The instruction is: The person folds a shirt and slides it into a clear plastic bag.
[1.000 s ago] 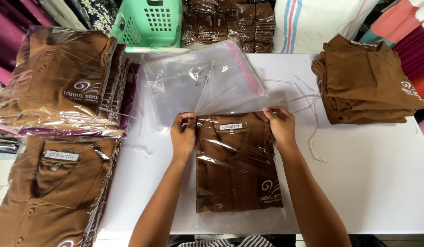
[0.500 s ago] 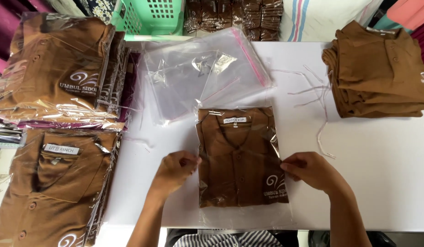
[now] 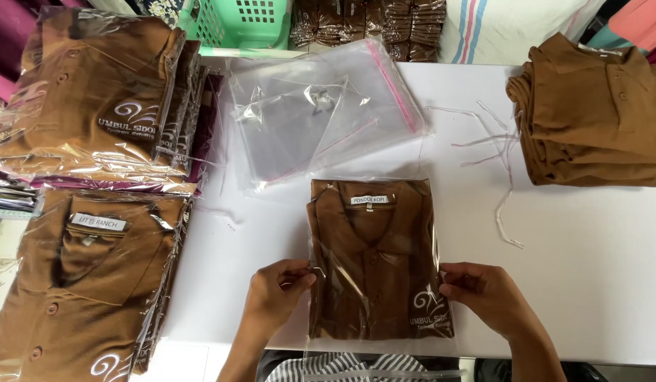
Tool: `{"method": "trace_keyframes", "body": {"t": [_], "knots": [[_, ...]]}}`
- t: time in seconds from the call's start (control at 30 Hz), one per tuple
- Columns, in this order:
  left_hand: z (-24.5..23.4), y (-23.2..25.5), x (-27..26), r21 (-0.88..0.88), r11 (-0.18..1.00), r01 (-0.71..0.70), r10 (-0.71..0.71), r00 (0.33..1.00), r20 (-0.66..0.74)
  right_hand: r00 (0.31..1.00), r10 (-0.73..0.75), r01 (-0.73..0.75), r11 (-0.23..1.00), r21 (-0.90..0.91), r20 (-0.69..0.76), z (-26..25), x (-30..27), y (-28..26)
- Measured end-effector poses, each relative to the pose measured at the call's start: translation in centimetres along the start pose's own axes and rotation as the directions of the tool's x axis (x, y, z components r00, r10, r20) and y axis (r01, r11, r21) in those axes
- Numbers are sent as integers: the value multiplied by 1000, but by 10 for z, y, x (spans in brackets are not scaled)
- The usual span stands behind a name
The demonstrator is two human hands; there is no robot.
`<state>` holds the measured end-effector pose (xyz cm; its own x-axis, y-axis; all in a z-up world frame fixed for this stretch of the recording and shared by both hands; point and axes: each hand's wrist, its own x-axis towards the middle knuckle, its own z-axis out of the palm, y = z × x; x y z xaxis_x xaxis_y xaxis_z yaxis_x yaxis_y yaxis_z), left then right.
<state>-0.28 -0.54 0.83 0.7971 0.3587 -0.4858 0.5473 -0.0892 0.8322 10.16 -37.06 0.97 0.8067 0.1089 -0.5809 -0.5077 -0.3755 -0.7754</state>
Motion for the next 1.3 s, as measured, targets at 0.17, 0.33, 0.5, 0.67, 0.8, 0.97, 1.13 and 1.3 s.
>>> {"method": "trace_keyframes", "body": {"t": [0.17,0.33,0.5,0.67,0.8,0.97,1.13,1.3], "knots": [[2,-10,7,96,978,-183,188,981,-43,994,-105,105,994,-38,10,4,0,-1],[-6,-15,5,196,814,-547,552,833,32,967,-255,253,949,-190,13,8,-17,-6],[-1,10,2,1,996,-86,86,996,-14,994,-42,25,987,-161,-102,21,-22,-27],[-4,1,-7,60,997,-44,47,998,-50,992,-112,112,994,-3,61,3,-7,22],[-1,-5,-13,117,992,-40,51,995,-90,991,-99,95,994,48,90,6,-12,29],[8,4,-2,186,972,-142,166,979,-121,995,-86,83,995,-59,-50,22,-23,-10],[14,8,1,179,960,-213,241,959,-150,977,-102,76,987,-140,-188,35,-26,-25],[13,-10,-8,331,850,-410,484,855,-185,956,-181,135,971,-199,-231,35,-32,-10]]}}
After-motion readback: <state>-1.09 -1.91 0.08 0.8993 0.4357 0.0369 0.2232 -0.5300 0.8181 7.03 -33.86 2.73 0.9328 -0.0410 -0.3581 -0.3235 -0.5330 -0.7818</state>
